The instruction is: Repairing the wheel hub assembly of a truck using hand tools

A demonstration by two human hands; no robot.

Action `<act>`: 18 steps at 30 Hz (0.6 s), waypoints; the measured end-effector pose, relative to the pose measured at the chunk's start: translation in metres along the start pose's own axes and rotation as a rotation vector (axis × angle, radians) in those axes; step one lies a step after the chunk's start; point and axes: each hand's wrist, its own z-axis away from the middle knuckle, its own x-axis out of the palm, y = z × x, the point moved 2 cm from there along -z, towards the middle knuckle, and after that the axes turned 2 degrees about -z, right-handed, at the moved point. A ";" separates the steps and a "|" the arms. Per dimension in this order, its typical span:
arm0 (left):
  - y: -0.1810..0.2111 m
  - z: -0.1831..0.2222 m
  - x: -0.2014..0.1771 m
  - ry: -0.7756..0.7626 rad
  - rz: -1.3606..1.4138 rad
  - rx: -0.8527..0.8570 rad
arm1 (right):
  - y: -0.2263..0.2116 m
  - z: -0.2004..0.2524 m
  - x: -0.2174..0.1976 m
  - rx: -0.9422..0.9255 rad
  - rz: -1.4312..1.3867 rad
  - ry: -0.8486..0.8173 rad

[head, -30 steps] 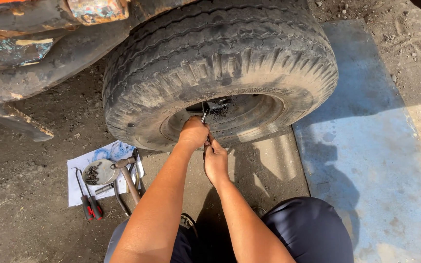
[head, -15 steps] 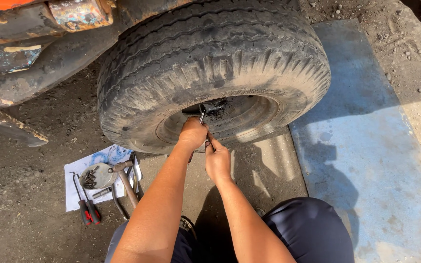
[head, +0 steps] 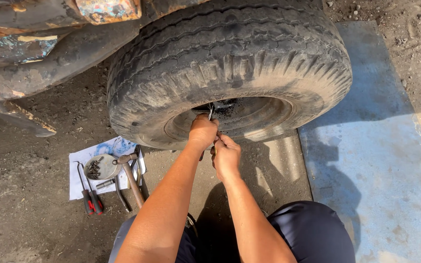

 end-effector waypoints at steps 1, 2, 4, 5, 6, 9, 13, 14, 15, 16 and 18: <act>-0.005 -0.004 0.005 0.000 0.003 0.001 | 0.014 -0.007 -0.003 -0.002 0.003 0.000; -0.010 -0.008 0.010 0.002 -0.012 0.012 | 0.026 -0.015 -0.007 -0.084 0.101 0.017; -0.013 -0.019 0.012 0.000 -0.037 0.037 | 0.040 -0.024 -0.006 -0.172 0.189 0.045; -0.017 -0.020 0.013 -0.007 -0.053 0.034 | 0.044 -0.020 -0.006 -0.220 0.176 0.041; -0.020 -0.021 0.014 -0.014 -0.069 0.031 | 0.048 -0.016 -0.005 -0.268 0.164 0.038; -0.018 -0.016 0.002 -0.099 -0.108 0.017 | 0.082 -0.022 0.002 -0.253 0.248 0.111; -0.004 0.008 -0.026 -0.135 -0.229 0.038 | 0.095 -0.011 0.032 -0.230 0.156 0.071; -0.008 0.005 -0.024 -0.140 -0.300 0.027 | 0.119 -0.021 0.034 -0.235 0.111 0.026; -0.010 0.000 -0.022 -0.143 -0.373 0.023 | 0.141 -0.035 0.039 -0.246 0.063 -0.017; -0.008 0.001 -0.029 -0.140 -0.377 0.028 | 0.137 -0.034 0.045 -0.251 0.057 -0.015; -0.002 0.003 -0.043 -0.146 -0.397 0.036 | 0.129 -0.035 0.059 -0.245 0.076 -0.021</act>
